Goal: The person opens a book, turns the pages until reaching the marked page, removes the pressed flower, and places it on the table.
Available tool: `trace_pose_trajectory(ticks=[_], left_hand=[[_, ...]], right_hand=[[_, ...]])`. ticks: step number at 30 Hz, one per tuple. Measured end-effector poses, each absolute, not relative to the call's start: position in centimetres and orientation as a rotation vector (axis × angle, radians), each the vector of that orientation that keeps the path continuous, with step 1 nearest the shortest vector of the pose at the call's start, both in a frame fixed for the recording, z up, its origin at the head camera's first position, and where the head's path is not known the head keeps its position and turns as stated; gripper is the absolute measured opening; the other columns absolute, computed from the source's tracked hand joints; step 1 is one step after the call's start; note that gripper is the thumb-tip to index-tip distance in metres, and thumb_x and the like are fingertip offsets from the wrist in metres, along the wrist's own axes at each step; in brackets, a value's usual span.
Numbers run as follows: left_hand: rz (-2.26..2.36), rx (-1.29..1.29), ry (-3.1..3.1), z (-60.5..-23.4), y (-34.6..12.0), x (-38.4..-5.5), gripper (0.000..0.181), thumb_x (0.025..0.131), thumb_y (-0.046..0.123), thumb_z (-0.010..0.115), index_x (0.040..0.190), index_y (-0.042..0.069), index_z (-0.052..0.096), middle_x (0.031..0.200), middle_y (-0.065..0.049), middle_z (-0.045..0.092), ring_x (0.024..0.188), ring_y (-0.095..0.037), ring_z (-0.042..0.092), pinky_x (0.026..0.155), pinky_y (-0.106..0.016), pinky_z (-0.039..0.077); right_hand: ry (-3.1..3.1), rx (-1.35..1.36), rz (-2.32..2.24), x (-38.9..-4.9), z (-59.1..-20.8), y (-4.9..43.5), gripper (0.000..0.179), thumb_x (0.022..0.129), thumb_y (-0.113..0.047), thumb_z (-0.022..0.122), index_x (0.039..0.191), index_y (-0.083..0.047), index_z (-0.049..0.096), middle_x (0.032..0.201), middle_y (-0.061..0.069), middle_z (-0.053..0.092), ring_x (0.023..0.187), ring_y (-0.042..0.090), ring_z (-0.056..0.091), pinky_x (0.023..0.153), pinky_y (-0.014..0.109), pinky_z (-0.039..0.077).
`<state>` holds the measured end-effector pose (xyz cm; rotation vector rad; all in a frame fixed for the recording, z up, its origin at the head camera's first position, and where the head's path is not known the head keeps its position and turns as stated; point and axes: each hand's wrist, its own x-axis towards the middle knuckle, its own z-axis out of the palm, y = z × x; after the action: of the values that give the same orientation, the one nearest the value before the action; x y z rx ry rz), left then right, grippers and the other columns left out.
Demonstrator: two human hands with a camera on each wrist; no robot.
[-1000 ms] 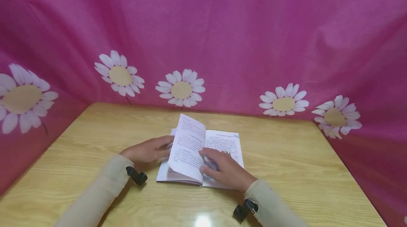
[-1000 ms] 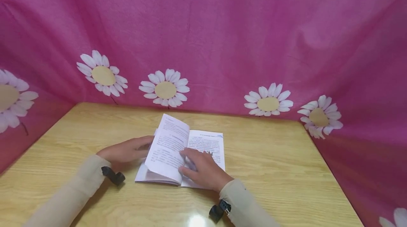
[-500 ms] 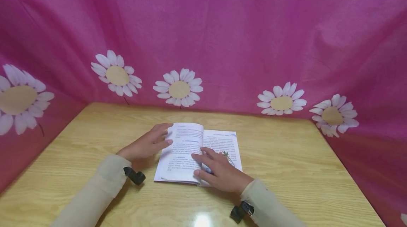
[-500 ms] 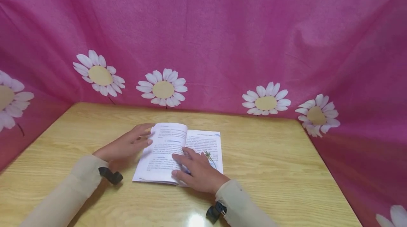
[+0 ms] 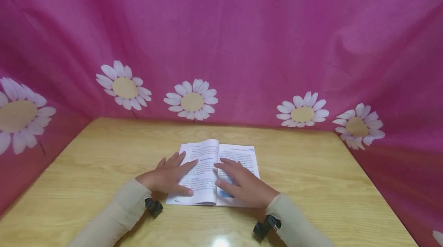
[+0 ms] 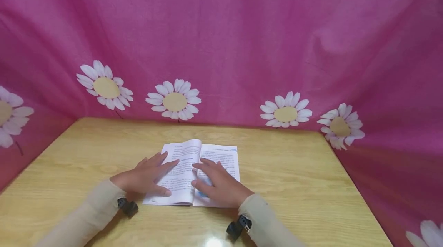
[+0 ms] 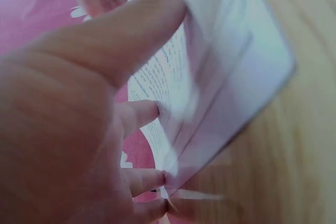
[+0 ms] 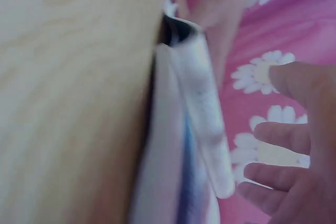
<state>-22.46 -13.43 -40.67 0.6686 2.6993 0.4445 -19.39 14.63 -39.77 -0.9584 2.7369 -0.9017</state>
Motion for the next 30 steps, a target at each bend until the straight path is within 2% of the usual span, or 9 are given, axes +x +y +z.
trace_pose_trajectory(ticks=[3,6,11,15,18,22,30], left_hand=[[0.425,0.673,2.709,-41.0,-13.5,-22.6,0.099,0.073,0.068,0.068,0.154,0.033,0.023,0.162,-0.013,0.003,0.147,-0.036,-0.004,0.112,-0.063,-0.002],[0.434,0.682,2.710,-40.8,-13.4,-22.5,0.099,0.074,0.067,0.068,0.154,0.033,0.022,0.162,-0.013,0.002,0.147,-0.037,-0.005,0.111,-0.064,-0.003],[0.401,0.665,2.714,-40.6,-13.2,-22.3,0.098,0.074,0.066,0.068,0.154,0.033,0.021,0.162,-0.012,0.002,0.147,-0.036,-0.005,0.112,-0.063,-0.002],[0.390,0.660,2.706,-40.9,-13.4,-22.2,0.098,0.075,0.066,0.067,0.154,0.033,0.021,0.162,-0.012,0.002,0.147,-0.036,-0.006,0.112,-0.063,-0.002],[0.393,0.665,2.696,-41.0,-13.2,-22.3,0.098,0.075,0.067,0.067,0.154,0.033,0.020,0.162,-0.013,0.001,0.147,-0.036,-0.006,0.112,-0.063,-0.003],[0.392,0.669,2.688,-41.2,-13.2,-22.3,0.099,0.074,0.067,0.067,0.154,0.033,0.020,0.162,-0.012,0.001,0.147,-0.036,-0.007,0.112,-0.063,-0.003],[0.387,0.684,2.708,-41.0,-13.3,-22.3,0.098,0.074,0.065,0.068,0.154,0.032,0.022,0.162,-0.014,0.001,0.146,-0.038,-0.006,0.111,-0.065,-0.002]], right_hand=[[2.816,-0.848,-0.909,-19.8,-38.8,15.4,0.053,0.093,-0.045,0.060,0.136,-0.017,0.053,0.153,0.009,0.034,0.141,0.029,0.028,0.110,0.057,0.026],[2.957,-0.696,-0.778,-20.3,-38.0,16.4,0.038,0.087,-0.033,0.070,0.117,-0.012,0.062,0.149,0.016,0.038,0.140,0.034,0.028,0.110,0.061,0.022],[3.001,-0.419,-0.501,-20.4,-37.3,17.7,0.015,0.081,-0.023,0.073,0.088,-0.014,0.063,0.147,0.024,0.037,0.140,0.042,0.022,0.109,0.067,0.008],[2.994,-0.329,-0.392,-20.2,-37.8,17.8,0.012,0.078,-0.021,0.073,0.074,-0.016,0.062,0.142,0.022,0.041,0.138,0.042,0.023,0.107,0.071,0.004],[3.006,-0.314,-0.328,-20.1,-38.3,17.8,0.015,0.076,-0.022,0.074,0.070,-0.017,0.062,0.129,0.017,0.049,0.133,0.040,0.029,0.106,0.072,0.005],[3.014,-0.288,-0.309,-20.0,-38.6,17.8,0.018,0.075,-0.021,0.077,0.066,-0.019,0.062,0.118,0.012,0.052,0.129,0.039,0.032,0.105,0.072,0.003],[3.064,-0.243,-0.214,-20.2,-38.3,17.6,0.019,0.076,-0.021,0.077,0.066,-0.015,0.062,0.127,0.018,0.053,0.134,0.042,0.029,0.106,0.072,0.000]])
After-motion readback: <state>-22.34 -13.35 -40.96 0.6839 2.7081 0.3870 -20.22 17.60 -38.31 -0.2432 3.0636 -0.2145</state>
